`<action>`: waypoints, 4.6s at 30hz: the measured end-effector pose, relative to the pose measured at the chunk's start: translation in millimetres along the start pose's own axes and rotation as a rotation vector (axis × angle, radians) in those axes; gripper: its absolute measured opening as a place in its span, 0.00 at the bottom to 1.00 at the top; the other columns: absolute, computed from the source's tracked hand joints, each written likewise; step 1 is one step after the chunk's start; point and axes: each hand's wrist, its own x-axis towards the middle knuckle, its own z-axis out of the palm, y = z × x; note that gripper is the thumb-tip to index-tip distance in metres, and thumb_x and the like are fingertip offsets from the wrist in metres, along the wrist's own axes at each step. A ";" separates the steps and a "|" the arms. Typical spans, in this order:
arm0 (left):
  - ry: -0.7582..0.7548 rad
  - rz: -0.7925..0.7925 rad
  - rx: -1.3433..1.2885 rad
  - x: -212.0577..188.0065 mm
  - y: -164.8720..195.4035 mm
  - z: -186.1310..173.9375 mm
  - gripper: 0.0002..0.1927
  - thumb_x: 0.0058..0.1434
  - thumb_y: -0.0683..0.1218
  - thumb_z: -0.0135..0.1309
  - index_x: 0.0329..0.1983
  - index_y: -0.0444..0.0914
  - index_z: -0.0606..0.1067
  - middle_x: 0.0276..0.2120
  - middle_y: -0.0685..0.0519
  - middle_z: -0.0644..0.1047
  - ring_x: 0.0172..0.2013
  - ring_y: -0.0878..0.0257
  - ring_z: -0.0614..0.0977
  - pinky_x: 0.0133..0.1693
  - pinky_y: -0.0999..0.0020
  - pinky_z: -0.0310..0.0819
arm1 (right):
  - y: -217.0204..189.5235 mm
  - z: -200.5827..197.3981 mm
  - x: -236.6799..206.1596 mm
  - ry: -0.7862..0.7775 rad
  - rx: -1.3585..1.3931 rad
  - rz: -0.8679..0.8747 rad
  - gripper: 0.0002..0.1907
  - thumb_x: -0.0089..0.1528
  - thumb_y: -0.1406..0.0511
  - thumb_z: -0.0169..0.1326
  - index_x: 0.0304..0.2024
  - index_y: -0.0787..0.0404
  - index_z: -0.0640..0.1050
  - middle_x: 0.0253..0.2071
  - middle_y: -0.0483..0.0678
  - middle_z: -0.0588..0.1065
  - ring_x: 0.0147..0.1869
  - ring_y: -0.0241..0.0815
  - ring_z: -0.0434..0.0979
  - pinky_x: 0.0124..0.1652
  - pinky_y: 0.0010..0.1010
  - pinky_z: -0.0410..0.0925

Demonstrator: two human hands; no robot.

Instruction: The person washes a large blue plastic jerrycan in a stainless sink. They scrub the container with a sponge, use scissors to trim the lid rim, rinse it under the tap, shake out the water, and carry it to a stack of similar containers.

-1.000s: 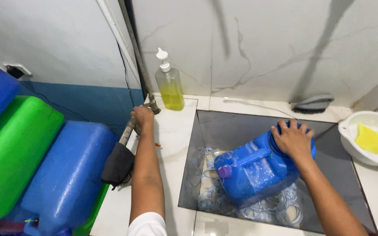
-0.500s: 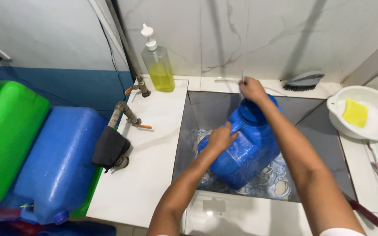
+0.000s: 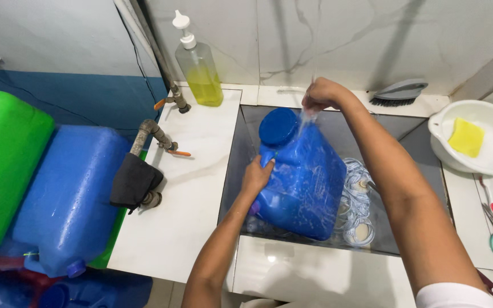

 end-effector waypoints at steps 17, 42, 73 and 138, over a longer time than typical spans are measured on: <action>0.380 0.873 0.327 69.6 88.9 80.3 0.28 0.62 0.54 0.55 0.58 0.30 0.70 0.52 0.38 0.75 0.54 0.43 0.75 0.57 0.46 0.64 | 11.8 -0.4 19.0 -0.126 0.303 0.020 0.09 0.60 0.78 0.47 0.37 0.75 0.79 0.36 0.59 0.80 0.39 0.49 0.85 0.40 0.31 0.80; -0.153 0.635 0.137 94.1 51.8 12.7 0.22 0.61 0.55 0.62 0.55 0.40 0.78 0.45 0.39 0.82 0.47 0.41 0.82 0.49 0.50 0.75 | 25.7 -6.5 35.1 -0.081 -0.039 -0.096 0.14 0.64 0.70 0.44 0.30 0.66 0.80 0.25 0.52 0.77 0.26 0.41 0.78 0.27 0.31 0.72; -0.254 0.513 0.184 57.8 107.9 106.3 0.28 0.56 0.54 0.64 0.52 0.31 0.73 0.38 0.33 0.80 0.42 0.36 0.83 0.46 0.47 0.77 | 86.4 19.1 -58.9 0.556 -0.776 0.094 0.54 0.51 0.29 0.50 0.75 0.41 0.59 0.77 0.66 0.43 0.75 0.86 0.35 0.57 0.84 0.36; -0.204 0.592 0.376 -24.8 68.8 61.3 0.29 0.57 0.52 0.58 0.52 0.27 0.66 0.28 0.32 0.79 0.33 0.35 0.82 0.37 0.41 0.76 | 24.5 50.0 -26.0 0.648 0.480 -0.337 0.26 0.78 0.52 0.38 0.44 0.67 0.77 0.32 0.48 0.74 0.33 0.37 0.73 0.33 0.33 0.69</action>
